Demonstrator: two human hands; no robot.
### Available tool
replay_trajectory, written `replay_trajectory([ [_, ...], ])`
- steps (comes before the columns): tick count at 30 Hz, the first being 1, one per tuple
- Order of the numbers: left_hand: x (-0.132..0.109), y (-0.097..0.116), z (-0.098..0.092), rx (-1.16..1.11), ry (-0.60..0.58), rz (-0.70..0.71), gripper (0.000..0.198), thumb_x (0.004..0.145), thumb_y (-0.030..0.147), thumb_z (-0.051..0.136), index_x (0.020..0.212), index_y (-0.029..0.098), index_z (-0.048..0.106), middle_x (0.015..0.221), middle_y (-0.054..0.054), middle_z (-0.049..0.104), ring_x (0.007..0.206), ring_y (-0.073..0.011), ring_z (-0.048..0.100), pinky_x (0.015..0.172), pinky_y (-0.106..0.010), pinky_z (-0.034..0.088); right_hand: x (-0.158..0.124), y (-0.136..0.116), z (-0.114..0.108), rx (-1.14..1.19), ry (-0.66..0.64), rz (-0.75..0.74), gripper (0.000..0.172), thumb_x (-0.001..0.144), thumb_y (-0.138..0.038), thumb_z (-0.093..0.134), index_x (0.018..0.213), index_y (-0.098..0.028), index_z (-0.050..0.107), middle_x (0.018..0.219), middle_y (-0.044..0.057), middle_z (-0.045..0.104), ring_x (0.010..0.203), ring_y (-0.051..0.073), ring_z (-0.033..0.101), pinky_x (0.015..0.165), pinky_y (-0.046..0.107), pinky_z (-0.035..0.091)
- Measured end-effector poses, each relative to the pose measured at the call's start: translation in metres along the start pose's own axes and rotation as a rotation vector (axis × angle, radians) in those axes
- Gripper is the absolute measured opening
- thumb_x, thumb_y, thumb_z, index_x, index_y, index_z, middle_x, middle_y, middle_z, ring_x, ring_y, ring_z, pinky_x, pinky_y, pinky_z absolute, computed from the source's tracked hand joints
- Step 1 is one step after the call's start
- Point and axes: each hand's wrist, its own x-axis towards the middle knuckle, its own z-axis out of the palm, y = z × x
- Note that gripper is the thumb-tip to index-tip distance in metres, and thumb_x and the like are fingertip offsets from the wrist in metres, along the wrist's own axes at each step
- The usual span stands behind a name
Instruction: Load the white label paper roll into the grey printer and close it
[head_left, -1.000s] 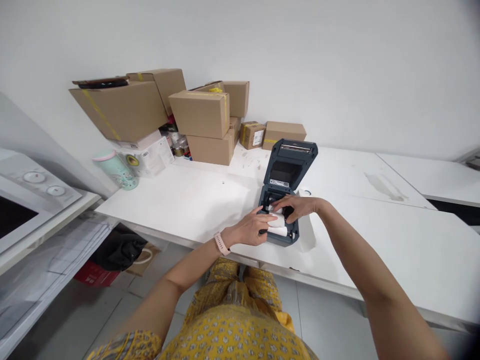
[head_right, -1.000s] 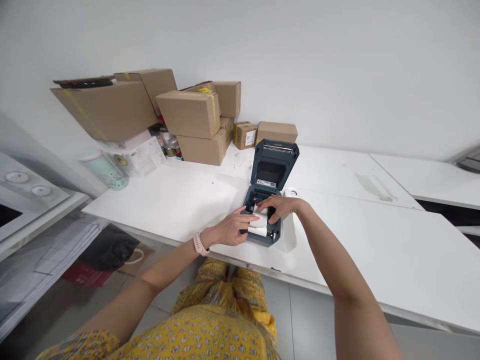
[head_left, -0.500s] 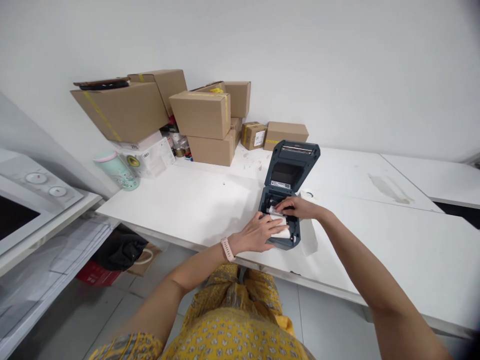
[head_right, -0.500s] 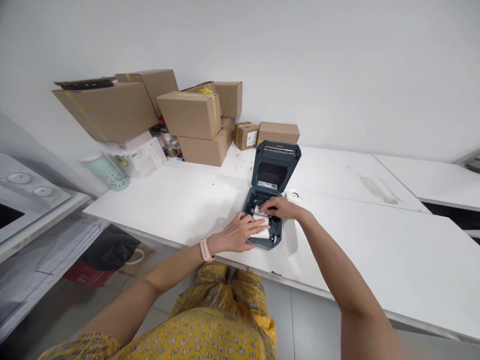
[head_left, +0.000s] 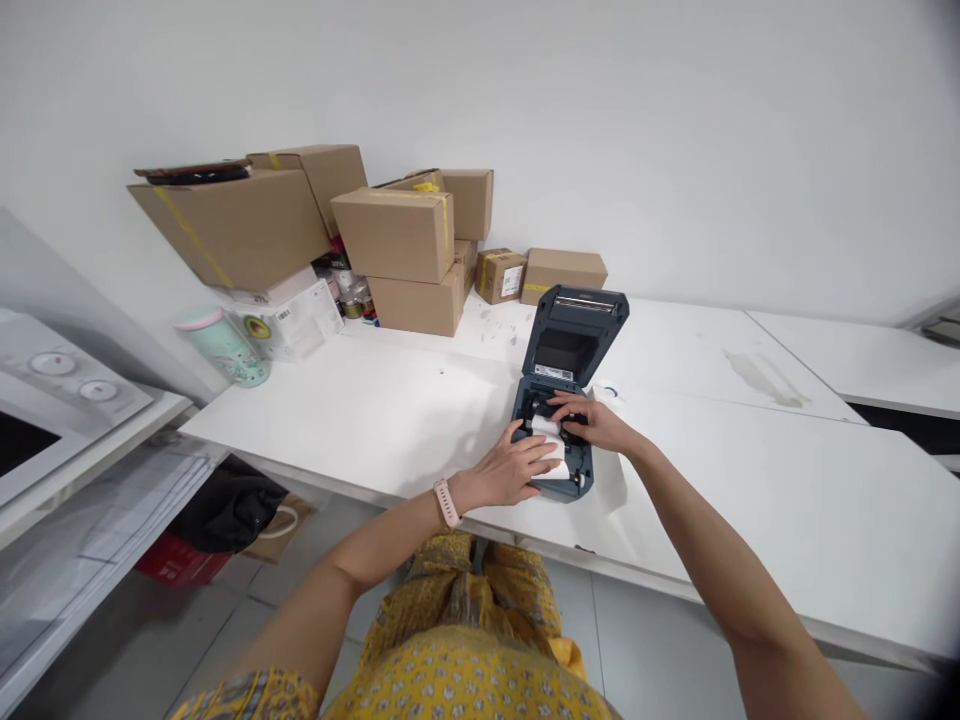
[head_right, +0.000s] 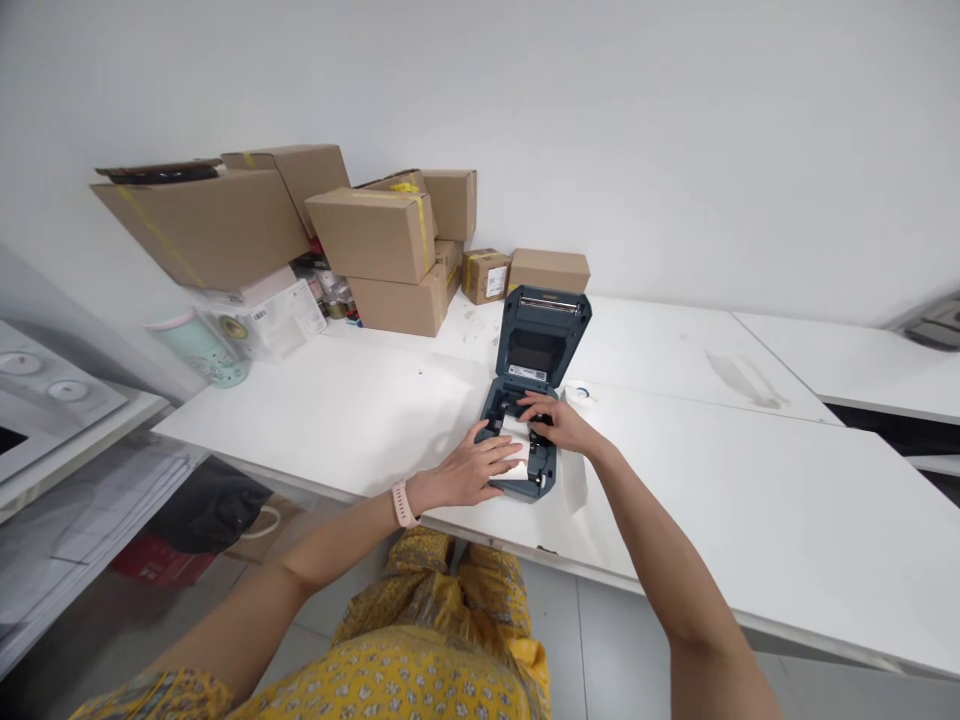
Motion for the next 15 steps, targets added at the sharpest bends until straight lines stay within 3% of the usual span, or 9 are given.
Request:
replay_trajectory([
  [6, -0.002, -0.002, 0.007, -0.044, 0.029, 0.005, 0.047, 0.089, 0.033, 0.066, 0.132, 0.017, 0.057, 0.145, -0.015, 0.055, 0.137, -0.0297, 0.048, 0.120, -0.062, 0.016, 0.001, 0.000, -0.006, 0.092, -0.042, 0.016, 0.030, 0.082, -0.052, 0.069, 0.089, -0.025, 0.078, 0.125, 0.010, 0.070, 0.139, 0.033, 0.046, 0.116, 0.056, 0.035],
  [15, -0.003, 0.004, 0.004, -0.036, -0.001, -0.016, 0.049, 0.089, 0.029, 0.066, 0.135, 0.017, 0.054, 0.146, -0.013, 0.054, 0.137, -0.0287, 0.048, 0.121, -0.058, 0.023, 0.002, -0.010, -0.008, 0.117, -0.011, 0.004, 0.026, 0.081, -0.051, 0.069, 0.082, -0.025, 0.076, 0.099, 0.006, 0.075, 0.126, 0.030, 0.058, 0.113, 0.052, 0.040],
])
